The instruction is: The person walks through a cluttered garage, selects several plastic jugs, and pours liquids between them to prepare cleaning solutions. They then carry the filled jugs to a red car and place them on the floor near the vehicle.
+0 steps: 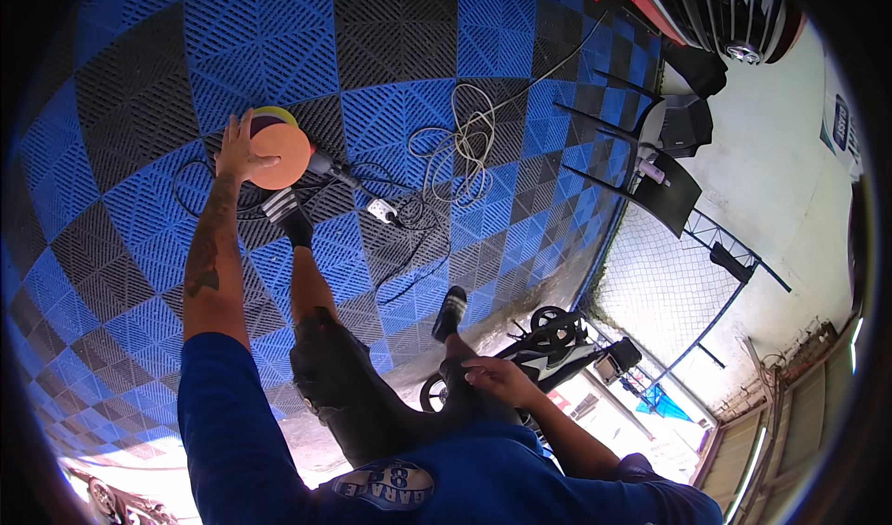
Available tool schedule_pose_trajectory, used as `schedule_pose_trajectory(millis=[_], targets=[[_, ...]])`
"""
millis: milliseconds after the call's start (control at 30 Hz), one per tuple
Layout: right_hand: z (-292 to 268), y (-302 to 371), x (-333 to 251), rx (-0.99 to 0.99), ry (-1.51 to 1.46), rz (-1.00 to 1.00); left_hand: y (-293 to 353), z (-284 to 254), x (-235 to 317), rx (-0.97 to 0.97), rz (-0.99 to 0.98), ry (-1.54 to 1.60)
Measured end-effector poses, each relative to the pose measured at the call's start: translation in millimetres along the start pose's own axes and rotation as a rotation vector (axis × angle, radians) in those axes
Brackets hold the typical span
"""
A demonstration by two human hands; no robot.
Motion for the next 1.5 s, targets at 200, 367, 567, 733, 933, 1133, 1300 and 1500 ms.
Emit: schedule_pose_trajectory(millis=[200, 367, 567, 733, 933, 1133, 1300, 1500], targets=[[-13, 2, 29, 0.115, -0.293, 0.15, 29, -4, 42, 0.043, -0.309, -0.042], [-41, 4, 69, 0.173, -0.375, 0.123, 92, 13, 29, 0.067, -0.359, 0.576], [-106, 35, 93, 0.554, -0.603, -0.055, 299, 19, 267, -0.75, 0.217, 0.524], [-130, 57, 88, 0.381, -1.158, -0.278, 487, -57, 475, -0.852, 0.303, 0.706], [-205, 109, 163, 0.268, -1.485, -0.375, 563, -38, 582, -0.74, 0.365, 0.652], [-289, 148, 234, 0.114, -2.083, -0.502, 607, -39, 691, -0.61, 0.485, 0.771], [-314, 154, 230, -0.154, -1.81, -0.671, 616, -32, 730, -0.395, 0.555, 0.77], [-383, 120, 258, 0.025, -1.668, -0.551, 599, -2, 768, -0.71, 0.326, 0.75]])
Point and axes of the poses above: each hand's wrist, its own y-axis away from the middle knuckle, its own z-axis out of the palm, x = y × z, the point moved 10 cm from there along -y, towards the middle knuckle, and after that the axes turned 10 degrees about x, right-handed, at the moved point
